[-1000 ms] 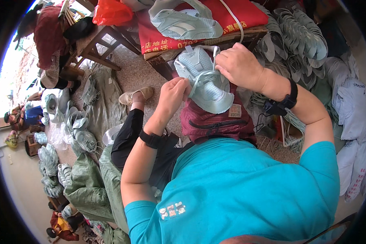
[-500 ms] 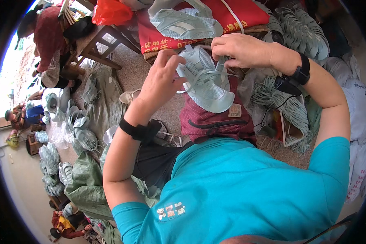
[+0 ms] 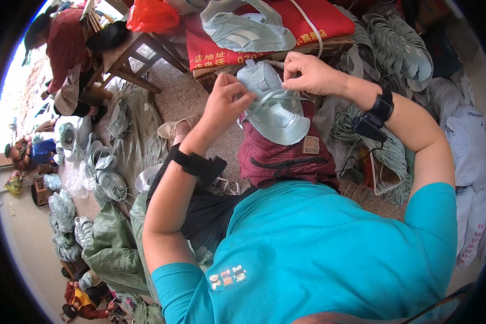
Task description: The person threads white shoelaces through the eyelets of a light blue sneaker, pulling the laces tight and adjusting the fit. The person handles the shoe and laces by hand, repeating the threading process to secure the laces.
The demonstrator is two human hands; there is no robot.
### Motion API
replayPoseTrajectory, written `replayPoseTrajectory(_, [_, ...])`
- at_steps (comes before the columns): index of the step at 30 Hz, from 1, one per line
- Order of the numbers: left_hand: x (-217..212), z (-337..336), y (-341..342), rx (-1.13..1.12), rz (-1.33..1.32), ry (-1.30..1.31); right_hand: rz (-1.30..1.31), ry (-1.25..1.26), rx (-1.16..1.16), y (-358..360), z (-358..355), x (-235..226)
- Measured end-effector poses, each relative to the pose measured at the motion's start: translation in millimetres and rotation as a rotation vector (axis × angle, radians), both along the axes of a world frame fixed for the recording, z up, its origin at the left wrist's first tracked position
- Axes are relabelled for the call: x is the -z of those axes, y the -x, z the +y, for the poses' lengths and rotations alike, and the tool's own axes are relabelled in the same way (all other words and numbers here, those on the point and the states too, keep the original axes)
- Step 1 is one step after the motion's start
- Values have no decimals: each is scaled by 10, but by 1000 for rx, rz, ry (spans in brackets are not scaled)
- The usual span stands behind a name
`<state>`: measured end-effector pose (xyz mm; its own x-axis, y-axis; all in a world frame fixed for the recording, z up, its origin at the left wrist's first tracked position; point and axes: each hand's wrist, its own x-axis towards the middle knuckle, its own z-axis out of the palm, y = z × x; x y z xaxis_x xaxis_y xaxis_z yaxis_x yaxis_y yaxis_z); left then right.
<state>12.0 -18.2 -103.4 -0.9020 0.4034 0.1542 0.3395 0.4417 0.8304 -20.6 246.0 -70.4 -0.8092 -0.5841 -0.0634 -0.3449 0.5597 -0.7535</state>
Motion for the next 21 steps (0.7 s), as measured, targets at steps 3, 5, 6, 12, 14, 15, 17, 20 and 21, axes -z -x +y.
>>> replayPoseTrajectory(3, [2,113,-144,-157,-231,-267,-232,166,216,-53,-110,-19])
replayPoseTrajectory(5, [-132,116,-246,-199,-333,-397,-208,170,207,-99,-155,-55])
replayPoseTrajectory(6, [-266,127,-297,-215,-382,-464,-97,118,133,-121,-147,-67])
replayPoseTrajectory(12, [-1102,50,-491,254,-358,-972,-92,30,-731,-575,-523,-852])
replayPoseTrajectory(14, [-1053,25,-441,59,-389,-970,-53,-18,-485,-479,-489,-731])
replayPoseTrajectory(15, [-905,-3,-380,-48,-374,-918,-29,-44,-363,-387,-454,-633])
replayPoseTrajectory(17, [-601,0,-297,-249,-261,-798,521,-174,-231,-172,-353,-317])
replayPoseTrajectory(20, [-227,102,-259,-397,-211,-765,813,-371,-155,-142,-344,-190])
replayPoseTrajectory(21, [-118,132,-280,-410,-191,-702,871,-421,-162,-154,-361,-181])
